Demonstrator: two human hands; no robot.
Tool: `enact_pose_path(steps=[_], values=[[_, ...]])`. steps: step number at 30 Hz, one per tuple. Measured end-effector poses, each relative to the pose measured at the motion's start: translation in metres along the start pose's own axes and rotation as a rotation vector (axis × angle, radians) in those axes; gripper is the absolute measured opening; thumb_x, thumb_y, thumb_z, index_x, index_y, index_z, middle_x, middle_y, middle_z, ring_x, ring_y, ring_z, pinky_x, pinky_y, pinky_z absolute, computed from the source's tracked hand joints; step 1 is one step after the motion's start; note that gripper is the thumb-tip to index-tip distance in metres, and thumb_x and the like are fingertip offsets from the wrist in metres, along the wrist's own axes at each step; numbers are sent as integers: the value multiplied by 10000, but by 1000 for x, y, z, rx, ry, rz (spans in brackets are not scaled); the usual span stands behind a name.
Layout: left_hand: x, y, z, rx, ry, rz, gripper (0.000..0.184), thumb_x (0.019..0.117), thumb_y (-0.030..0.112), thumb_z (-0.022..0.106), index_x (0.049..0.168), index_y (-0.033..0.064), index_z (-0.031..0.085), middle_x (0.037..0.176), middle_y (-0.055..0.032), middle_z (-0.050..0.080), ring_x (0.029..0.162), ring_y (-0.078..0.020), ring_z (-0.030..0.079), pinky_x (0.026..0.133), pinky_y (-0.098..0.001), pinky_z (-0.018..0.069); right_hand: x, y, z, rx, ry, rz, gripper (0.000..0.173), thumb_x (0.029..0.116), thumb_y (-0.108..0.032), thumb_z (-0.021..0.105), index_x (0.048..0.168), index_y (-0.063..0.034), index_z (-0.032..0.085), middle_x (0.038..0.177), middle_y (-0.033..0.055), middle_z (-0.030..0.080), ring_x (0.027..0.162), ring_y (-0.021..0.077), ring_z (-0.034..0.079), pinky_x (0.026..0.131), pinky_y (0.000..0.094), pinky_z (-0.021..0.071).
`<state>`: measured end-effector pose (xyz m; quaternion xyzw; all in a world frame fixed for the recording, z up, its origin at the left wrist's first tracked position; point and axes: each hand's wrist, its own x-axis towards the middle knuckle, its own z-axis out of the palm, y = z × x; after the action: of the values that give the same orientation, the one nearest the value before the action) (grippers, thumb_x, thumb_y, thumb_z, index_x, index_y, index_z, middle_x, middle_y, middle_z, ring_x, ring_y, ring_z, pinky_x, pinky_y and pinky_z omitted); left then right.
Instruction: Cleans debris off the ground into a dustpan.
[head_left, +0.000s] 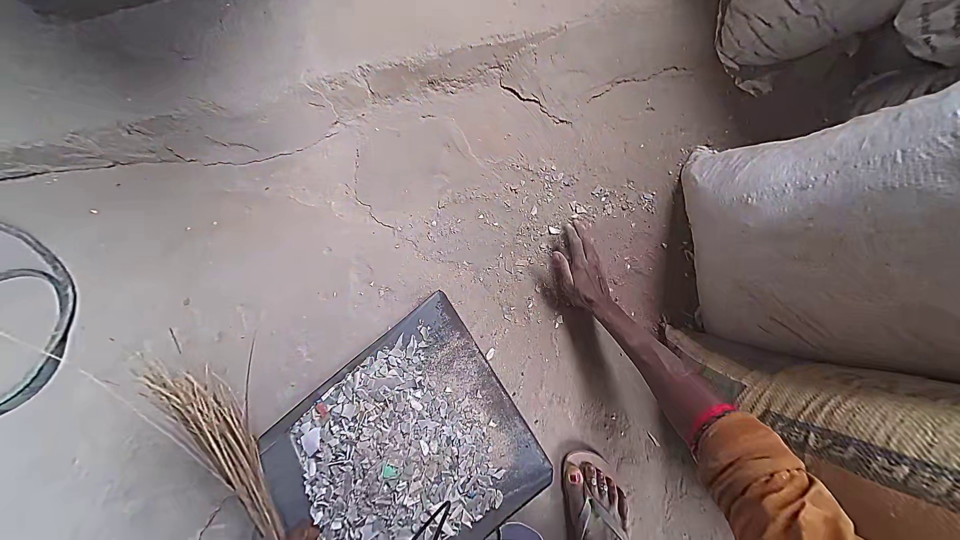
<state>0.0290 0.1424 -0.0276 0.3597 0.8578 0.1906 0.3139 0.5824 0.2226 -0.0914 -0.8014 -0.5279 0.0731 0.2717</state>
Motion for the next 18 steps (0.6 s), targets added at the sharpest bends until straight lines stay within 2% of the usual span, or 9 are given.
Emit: enact_pose_path(steps=[1,2,5,7,9,11,14,16,18], values=[[5,-11,-2,-2,-2,29,699,687,-113,606,1356,-186,414,1131,-271,579,897,-205,589,824,-348,521,7,1,-4,-8,33,6,659,1077,-426,352,1558,24,379,1640,243,330,1518,398,340,1228,552,302],[11,-23,-3,3,-3,48,709,697,-98,598,1371,-183,397,1155,-291,556,912,-223,574,827,-383,514,20,8,-12,-44,58,87,660,1087,-431,351,1557,33,368,1645,264,303,1515,426,328,1218,571,304],[20,-29,-4,9,3,53,720,698,-95,591,1386,-167,390,1143,-276,549,888,-211,563,795,-386,514,77,50,-38,-197,84,463,835,1050,-598,353,1573,52,315,1665,327,172,1562,469,160,1265,569,178],[22,-29,-3,4,1,50,705,688,-104,601,1365,-168,413,1122,-266,573,880,-210,587,794,-376,523,97,73,-46,-229,38,568,899,1027,-663,346,1584,41,303,1667,328,159,1564,470,154,1265,568,173],[20,-26,1,1,18,21,684,673,-106,617,1331,-153,437,1077,-226,592,843,-179,617,751,-329,535,104,72,-37,-181,-2,483,849,1043,-630,361,1586,22,317,1667,320,176,1556,466,190,1254,580,198],[18,-24,0,-10,8,16,718,682,-114,607,1371,-171,412,1153,-285,577,893,-222,600,804,-376,524,103,53,-16,-99,-37,303,744,1069,-530,406,1579,8,347,1675,282,206,1559,418,227,1254,548,238],[18,-26,-3,9,-2,43,709,708,-110,583,1385,-167,379,1127,-271,545,859,-199,565,773,-376,519,87,13,15,20,-71,119,575,1089,-357,436,1521,23,454,1647,233,326,1546,369,292,1262,508,248],[16,-25,-3,7,1,30,707,713,-105,581,1387,-166,379,1145,-284,541,878,-217,562,794,-395,513,75,-18,23,32,-52,85,452,1085,-252,457,1400,49,576,1538,248,478,1452,383,447,1201,505,359],[17,-25,-2,0,11,33,702,709,-100,587,1379,-165,388,1125,-277,546,866,-217,570,782,-394,516,65,-49,28,7,18,-7,299,1042,-159,530,1152,71,687,1281,273,635,1235,424,604,1037,530,492]])
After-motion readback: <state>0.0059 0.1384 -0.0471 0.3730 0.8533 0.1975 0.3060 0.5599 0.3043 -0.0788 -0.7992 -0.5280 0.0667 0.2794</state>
